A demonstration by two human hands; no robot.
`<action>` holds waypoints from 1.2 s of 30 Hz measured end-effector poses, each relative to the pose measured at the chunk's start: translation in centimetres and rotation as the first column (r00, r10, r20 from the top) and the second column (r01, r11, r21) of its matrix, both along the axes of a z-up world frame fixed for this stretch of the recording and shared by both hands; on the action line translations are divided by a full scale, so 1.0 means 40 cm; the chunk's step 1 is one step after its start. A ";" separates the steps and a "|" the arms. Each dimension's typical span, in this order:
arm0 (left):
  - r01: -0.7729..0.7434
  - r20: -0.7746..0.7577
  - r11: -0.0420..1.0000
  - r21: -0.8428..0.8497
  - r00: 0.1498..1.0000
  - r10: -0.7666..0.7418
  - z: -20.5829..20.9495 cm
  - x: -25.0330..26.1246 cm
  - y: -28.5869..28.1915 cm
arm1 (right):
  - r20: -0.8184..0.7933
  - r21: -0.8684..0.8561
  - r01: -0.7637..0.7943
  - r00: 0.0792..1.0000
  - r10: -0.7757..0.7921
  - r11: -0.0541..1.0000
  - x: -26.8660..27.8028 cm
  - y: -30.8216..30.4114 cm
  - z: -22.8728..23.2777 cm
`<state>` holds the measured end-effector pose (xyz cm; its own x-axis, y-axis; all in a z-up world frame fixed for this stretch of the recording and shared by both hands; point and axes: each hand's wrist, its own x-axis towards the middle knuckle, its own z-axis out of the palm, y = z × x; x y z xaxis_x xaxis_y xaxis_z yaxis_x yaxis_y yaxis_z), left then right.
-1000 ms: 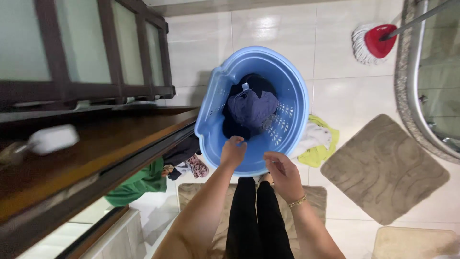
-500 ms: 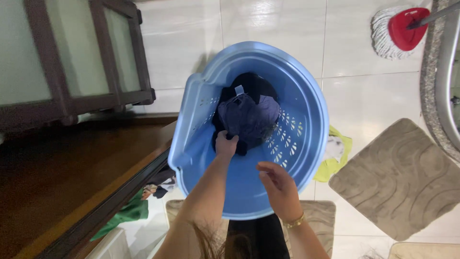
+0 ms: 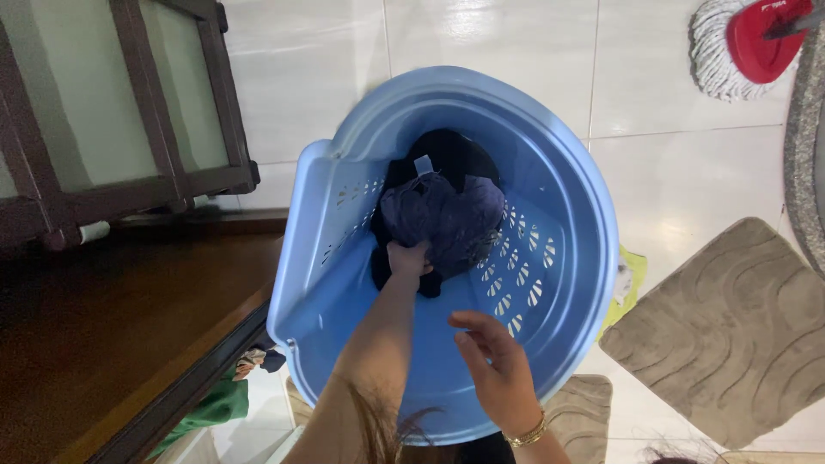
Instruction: The person removes wet clothes one by one from a blue laundry basket and places them on the floor beside a wooden door. The items include shirts, pants, and other garments in various colors. The person handles each item by hand and sets it down without folding or further processing.
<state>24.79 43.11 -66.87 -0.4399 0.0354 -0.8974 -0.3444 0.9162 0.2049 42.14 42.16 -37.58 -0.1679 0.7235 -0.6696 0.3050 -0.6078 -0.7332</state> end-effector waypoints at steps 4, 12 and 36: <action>0.113 -0.039 0.994 -0.010 0.993 -0.113 -0.041 0.005 -0.026 | 0.000 -0.039 0.039 0.999 -0.039 0.998 0.003 -0.004 -0.012; 0.260 -0.162 0.962 0.084 0.956 -0.245 0.002 0.003 -0.046 | -0.017 -0.026 0.041 0.999 -0.041 0.999 0.012 0.013 0.059; 0.069 -0.062 0.929 0.363 0.997 -0.050 0.944 0.037 -0.005 | -0.036 0.091 -0.046 0.998 0.049 0.995 0.044 0.014 0.492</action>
